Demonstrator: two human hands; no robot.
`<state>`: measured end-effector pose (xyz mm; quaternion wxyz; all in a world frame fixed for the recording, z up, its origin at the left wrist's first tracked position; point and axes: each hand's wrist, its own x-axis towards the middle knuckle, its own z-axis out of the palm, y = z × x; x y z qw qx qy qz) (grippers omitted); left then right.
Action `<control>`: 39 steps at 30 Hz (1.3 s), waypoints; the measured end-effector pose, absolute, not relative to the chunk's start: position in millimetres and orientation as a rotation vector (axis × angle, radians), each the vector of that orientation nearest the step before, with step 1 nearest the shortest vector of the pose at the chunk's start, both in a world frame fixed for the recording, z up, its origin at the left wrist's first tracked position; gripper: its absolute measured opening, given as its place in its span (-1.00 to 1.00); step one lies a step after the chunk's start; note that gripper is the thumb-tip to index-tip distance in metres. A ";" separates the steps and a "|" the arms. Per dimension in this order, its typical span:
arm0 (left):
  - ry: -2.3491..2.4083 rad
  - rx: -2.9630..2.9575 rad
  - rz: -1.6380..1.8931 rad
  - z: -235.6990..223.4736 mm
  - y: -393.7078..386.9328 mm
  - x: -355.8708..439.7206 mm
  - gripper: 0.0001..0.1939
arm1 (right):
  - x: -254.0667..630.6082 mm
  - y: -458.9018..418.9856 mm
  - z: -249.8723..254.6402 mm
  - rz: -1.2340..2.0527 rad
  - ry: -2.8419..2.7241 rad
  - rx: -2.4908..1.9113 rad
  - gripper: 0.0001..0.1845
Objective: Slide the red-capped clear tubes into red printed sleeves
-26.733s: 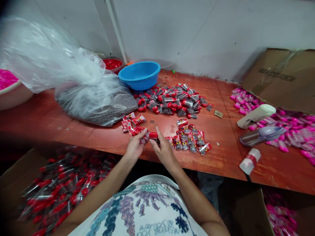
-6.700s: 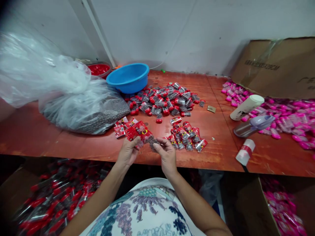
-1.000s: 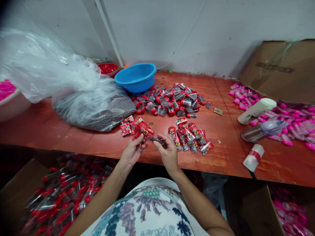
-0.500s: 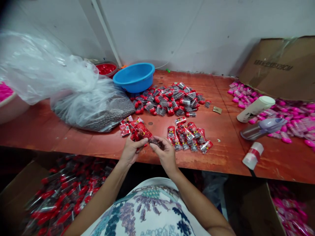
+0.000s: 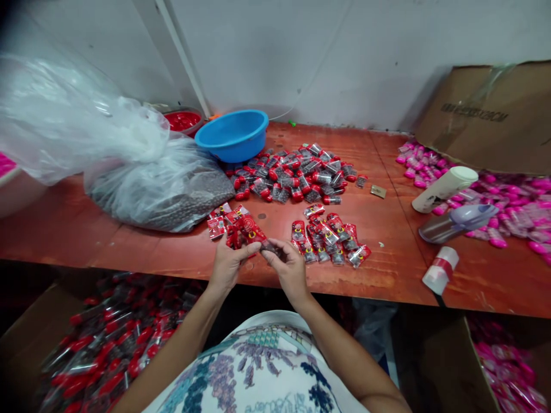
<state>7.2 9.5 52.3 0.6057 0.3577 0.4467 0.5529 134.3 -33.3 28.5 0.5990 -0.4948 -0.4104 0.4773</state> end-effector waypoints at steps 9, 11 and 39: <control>1.023 0.782 1.247 58.9 4.4 9.9 -0.51 | 133.4 -29.1 31.3 1.207 -0.798 -1.036 -0.69; 1.056 0.755 1.249 60.5 3.4 13.4 -0.49 | 131.8 -29.6 29.4 1.129 -0.850 -1.070 -0.70; 1.161 0.794 1.137 47.6 3.6 22.7 -0.68 | 158.7 -23.4 1.3 1.260 -0.991 -1.079 -0.61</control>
